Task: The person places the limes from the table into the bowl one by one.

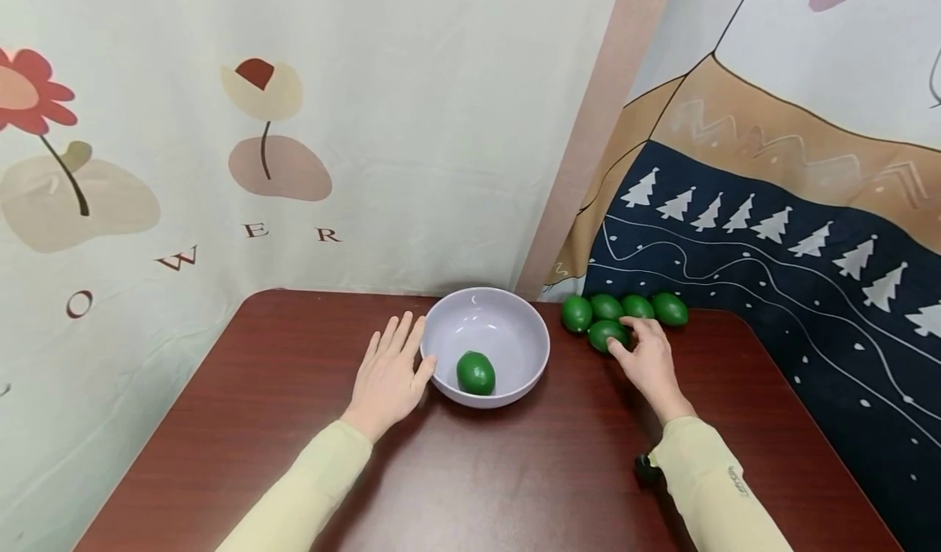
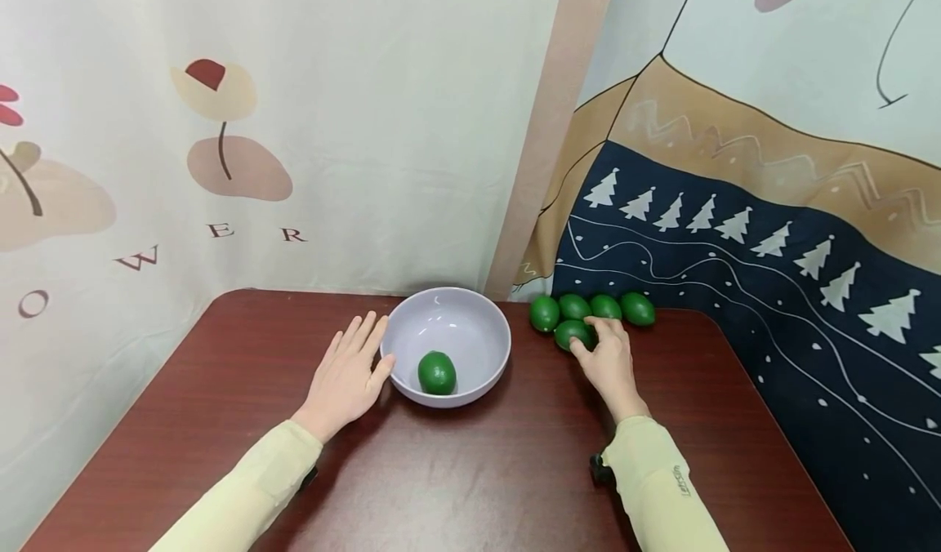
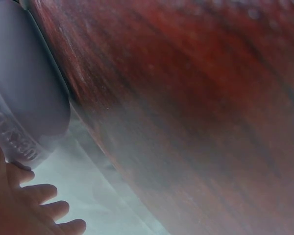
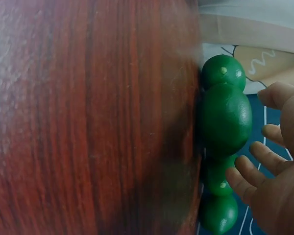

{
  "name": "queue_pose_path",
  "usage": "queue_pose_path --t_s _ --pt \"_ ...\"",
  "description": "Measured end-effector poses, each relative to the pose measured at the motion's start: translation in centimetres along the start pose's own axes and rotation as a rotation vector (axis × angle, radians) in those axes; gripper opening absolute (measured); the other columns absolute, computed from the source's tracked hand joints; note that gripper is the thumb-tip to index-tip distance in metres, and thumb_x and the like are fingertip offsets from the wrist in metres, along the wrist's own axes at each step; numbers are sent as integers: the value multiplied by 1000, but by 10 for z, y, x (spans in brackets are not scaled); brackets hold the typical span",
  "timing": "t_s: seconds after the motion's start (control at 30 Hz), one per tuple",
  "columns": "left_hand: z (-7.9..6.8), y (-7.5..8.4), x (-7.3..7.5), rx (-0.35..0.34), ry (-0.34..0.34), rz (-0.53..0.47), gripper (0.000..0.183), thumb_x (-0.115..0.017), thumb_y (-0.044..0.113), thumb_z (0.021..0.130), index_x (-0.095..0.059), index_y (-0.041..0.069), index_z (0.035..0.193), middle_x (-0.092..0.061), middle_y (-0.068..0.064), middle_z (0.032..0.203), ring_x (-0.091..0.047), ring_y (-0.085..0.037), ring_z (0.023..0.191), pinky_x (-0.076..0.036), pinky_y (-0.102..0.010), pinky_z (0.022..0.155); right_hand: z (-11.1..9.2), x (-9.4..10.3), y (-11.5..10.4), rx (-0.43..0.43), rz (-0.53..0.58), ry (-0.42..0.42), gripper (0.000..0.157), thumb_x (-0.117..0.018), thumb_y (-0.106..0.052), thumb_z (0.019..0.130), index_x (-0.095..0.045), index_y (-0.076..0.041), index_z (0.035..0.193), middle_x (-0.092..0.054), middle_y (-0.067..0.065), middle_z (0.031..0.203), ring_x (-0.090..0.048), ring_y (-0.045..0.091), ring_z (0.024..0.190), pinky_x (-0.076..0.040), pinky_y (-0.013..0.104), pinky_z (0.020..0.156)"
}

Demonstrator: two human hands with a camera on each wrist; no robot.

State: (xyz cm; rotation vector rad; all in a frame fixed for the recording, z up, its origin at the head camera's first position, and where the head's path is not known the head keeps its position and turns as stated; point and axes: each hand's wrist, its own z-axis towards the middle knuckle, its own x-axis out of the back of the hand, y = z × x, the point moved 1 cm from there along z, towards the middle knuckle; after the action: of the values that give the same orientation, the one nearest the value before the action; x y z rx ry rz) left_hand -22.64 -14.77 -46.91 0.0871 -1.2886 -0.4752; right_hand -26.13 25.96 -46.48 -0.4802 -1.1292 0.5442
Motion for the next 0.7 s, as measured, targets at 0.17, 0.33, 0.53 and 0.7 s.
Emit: queue_pose_path --t_s 0.17,0.33,0.53,0.7 --pt "0 1 1 -6 11 1 64 -49 40 106 -37 8 161 -34 -19 165 -25 -38 156 -19 -58 126 1 -2 4 -40 4 -34 48 -75 -12 92 -61 8 133 -52 31 131 -57 46 111 -48 55 97" --pt "0 1 0 -10 23 -1 64 -52 39 105 -39 7 160 -35 -19 165 -27 -39 155 -20 -59 125 4 -3 6 -54 5 -55 53 -75 -14 90 -58 9 135 -51 32 131 -60 49 111 -48 56 100" --pt "0 0 0 -9 18 7 64 -52 40 105 -39 8 160 -35 -19 165 -26 -39 155 -21 -59 125 6 -6 8 -59 -15 -88 56 -76 -16 90 -57 9 137 -50 33 134 -57 49 116 -45 57 106" --pt "0 -1 0 -6 10 6 65 -53 39 105 -38 8 160 -34 -19 165 -25 -38 156 -20 -58 125 7 -7 9 -54 -35 -116 58 -77 -17 90 -56 9 137 -50 32 136 -48 48 124 -39 60 110"
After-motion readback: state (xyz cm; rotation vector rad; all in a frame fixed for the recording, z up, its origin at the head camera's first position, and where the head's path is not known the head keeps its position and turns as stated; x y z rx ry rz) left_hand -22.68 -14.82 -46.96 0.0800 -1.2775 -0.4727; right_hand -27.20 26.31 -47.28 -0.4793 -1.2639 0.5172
